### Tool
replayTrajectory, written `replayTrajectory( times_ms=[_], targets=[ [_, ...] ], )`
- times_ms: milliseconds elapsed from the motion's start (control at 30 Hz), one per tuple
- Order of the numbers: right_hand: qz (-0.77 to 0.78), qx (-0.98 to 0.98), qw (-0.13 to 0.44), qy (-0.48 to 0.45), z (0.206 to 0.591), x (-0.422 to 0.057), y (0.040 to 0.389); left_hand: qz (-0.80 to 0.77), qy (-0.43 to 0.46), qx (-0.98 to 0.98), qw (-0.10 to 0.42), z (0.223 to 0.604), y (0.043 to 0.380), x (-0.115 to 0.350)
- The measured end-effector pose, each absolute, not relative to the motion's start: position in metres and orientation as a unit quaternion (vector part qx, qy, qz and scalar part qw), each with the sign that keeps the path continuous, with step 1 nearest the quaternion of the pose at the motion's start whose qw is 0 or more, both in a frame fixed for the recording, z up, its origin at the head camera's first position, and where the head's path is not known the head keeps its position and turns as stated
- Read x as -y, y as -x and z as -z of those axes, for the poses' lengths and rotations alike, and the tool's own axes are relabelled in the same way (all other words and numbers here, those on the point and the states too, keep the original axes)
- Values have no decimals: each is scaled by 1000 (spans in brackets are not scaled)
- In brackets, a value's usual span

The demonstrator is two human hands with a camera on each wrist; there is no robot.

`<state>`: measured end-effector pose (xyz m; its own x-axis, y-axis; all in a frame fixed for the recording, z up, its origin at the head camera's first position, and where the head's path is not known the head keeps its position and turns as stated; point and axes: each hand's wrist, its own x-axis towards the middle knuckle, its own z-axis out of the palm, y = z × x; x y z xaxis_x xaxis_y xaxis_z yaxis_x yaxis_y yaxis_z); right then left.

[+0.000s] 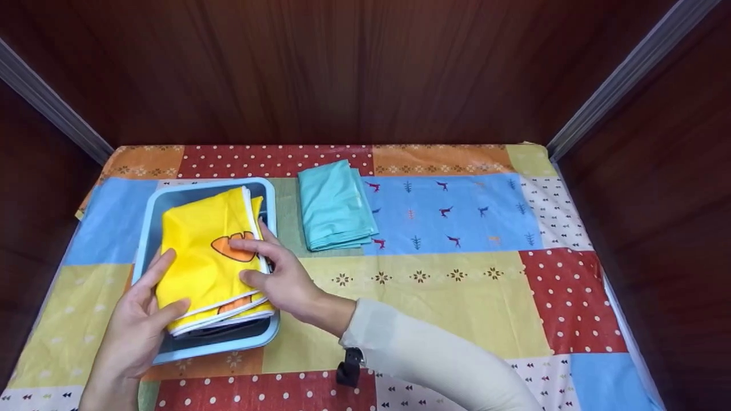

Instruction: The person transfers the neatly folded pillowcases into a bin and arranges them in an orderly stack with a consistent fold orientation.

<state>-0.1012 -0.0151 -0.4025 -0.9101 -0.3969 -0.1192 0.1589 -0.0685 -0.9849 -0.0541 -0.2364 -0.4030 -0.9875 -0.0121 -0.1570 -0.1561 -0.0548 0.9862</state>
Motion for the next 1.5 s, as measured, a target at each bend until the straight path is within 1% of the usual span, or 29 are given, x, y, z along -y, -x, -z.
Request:
replayTrajectory(
  times_ms=[200, 1000, 1100, 1200, 1300, 1500],
  targets=[
    [714, -665, 197, 96, 404, 19, 102, -713, 75, -695, 54, 403, 55, 241],
    [695, -682, 197, 115, 402, 24, 106, -704, 57, -706, 50, 401, 57, 245],
    [667, -716, 174, 110, 402, 24, 107, -683, 77, -725, 43, 398, 57, 246],
    [646, -742, 150, 98, 403, 22, 110, -636, 122, -761, 38, 395, 56, 246],
    [649, -741, 151, 83, 404, 18, 114, -585, 154, -795, 41, 392, 55, 246],
    [646, -743, 153, 79, 404, 12, 118, -567, 138, -811, 41, 390, 54, 242]
  ],
)
